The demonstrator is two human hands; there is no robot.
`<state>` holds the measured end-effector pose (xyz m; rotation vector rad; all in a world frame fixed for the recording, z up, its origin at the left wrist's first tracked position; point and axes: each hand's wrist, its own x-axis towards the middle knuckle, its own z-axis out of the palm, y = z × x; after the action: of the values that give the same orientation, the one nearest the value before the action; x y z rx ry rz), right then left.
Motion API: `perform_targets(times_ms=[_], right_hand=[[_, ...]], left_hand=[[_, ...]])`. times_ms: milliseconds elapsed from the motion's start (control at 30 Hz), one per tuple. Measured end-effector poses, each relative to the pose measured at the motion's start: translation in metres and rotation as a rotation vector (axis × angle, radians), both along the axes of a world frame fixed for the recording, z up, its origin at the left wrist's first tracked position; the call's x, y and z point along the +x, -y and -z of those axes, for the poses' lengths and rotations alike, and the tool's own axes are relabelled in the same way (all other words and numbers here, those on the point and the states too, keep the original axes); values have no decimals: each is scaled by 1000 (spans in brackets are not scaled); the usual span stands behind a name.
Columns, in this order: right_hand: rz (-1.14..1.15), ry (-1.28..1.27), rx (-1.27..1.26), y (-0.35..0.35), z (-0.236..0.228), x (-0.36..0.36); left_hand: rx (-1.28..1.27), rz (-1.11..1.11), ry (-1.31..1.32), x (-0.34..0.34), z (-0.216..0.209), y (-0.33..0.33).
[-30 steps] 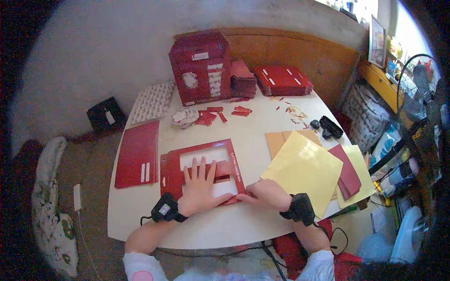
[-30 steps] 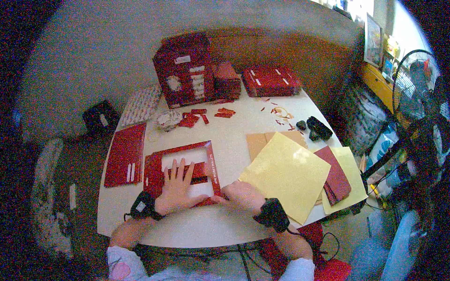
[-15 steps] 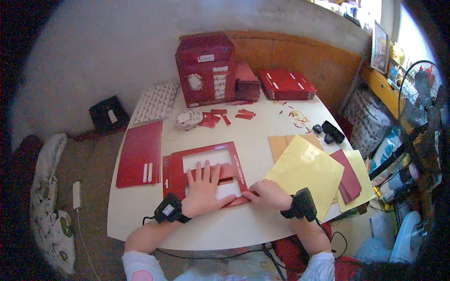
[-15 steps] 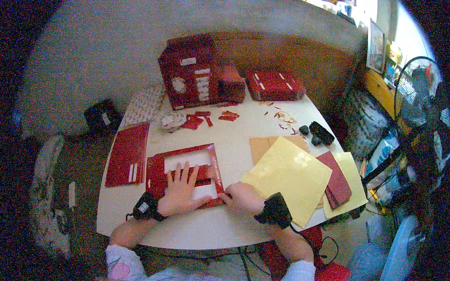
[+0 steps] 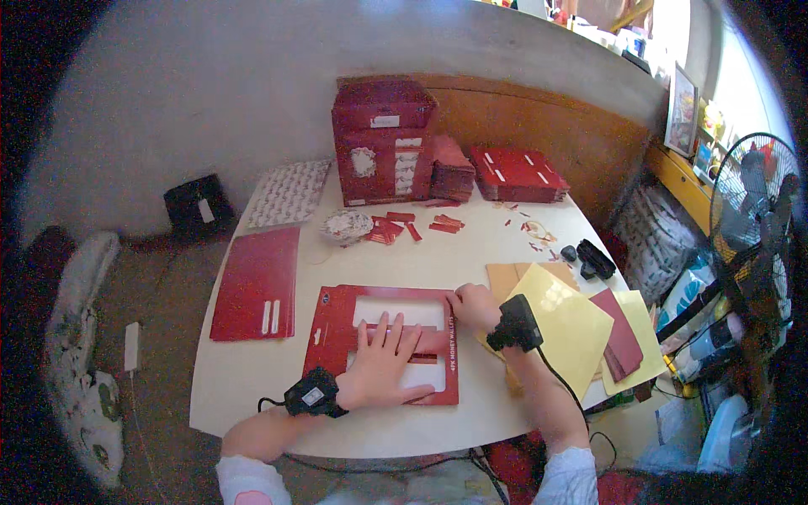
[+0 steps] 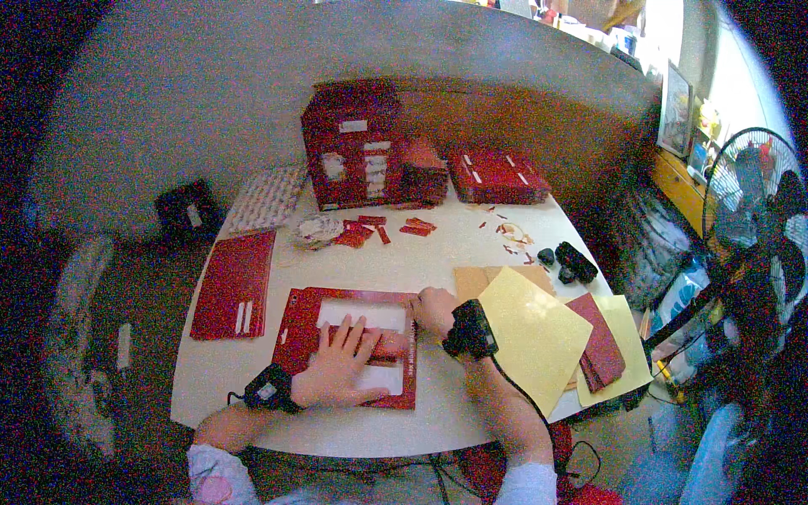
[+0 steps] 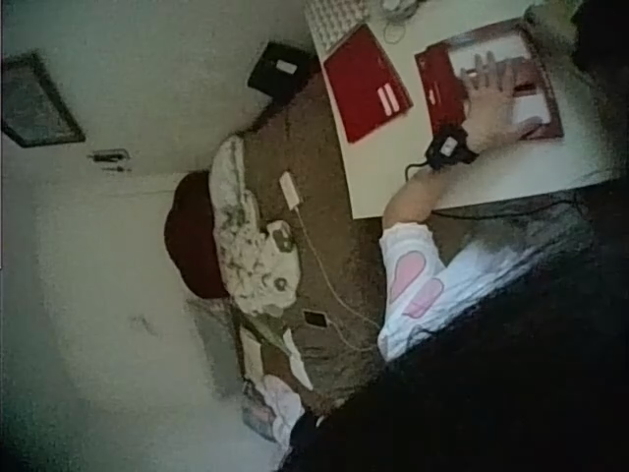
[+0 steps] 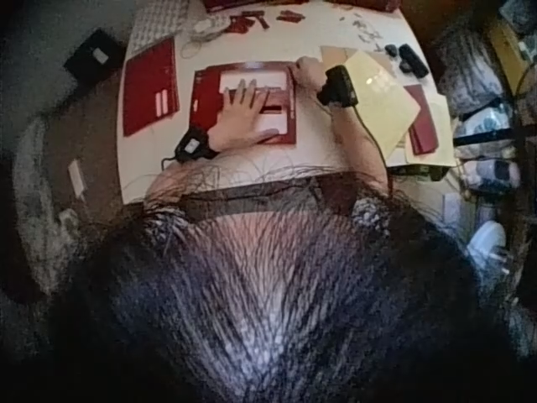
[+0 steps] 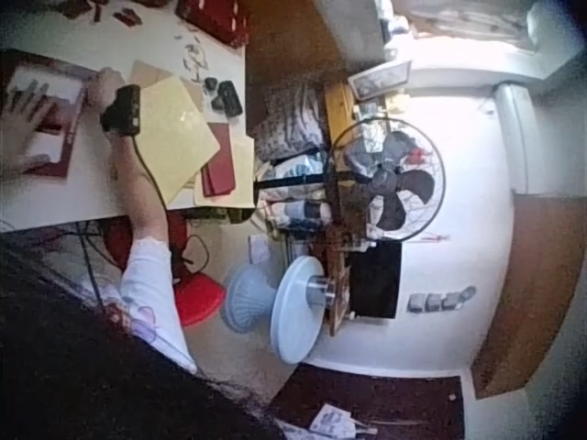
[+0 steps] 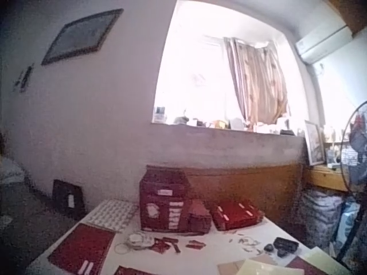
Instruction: Folding and assembling red cardboard money wallets by peeling adhesive strips and pressing edges together.
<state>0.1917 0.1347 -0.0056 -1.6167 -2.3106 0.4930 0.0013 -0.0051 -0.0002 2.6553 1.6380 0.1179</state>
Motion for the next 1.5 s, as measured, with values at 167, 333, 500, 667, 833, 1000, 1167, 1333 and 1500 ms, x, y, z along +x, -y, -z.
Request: perform_targets(times_ms=[167, 333, 500, 667, 833, 1000, 1167, 1333, 1500], right_hand=[[-20, 2, 40, 2, -3, -3], [34, -34, -21, 1, -11, -3], [-12, 111, 46, 18, -26, -13], [-59, 218, 109, 20, -27, -13], [-212, -208, 395, 30, -18, -8], [-764, -304, 343, 49, -10, -10], [-747, -302, 286, 53, -6, -9], [-746, -323, 290, 56, -8, -7], [-748, -295, 322, 58, -5, -6]], left_hand=[[61, 24, 49, -2, 2, 2], [86, 36, 68, -2, 7, 0], [81, 33, 91, -5, 4, 2], [132, 44, 59, -4, 7, 2], [148, 32, 162, -5, 20, -7], [198, 30, 173, -23, 36, -20], [233, 86, 348, -30, 36, -27], [14, 87, 597, -44, 7, -26], [160, 195, 539, -49, 7, -27]])
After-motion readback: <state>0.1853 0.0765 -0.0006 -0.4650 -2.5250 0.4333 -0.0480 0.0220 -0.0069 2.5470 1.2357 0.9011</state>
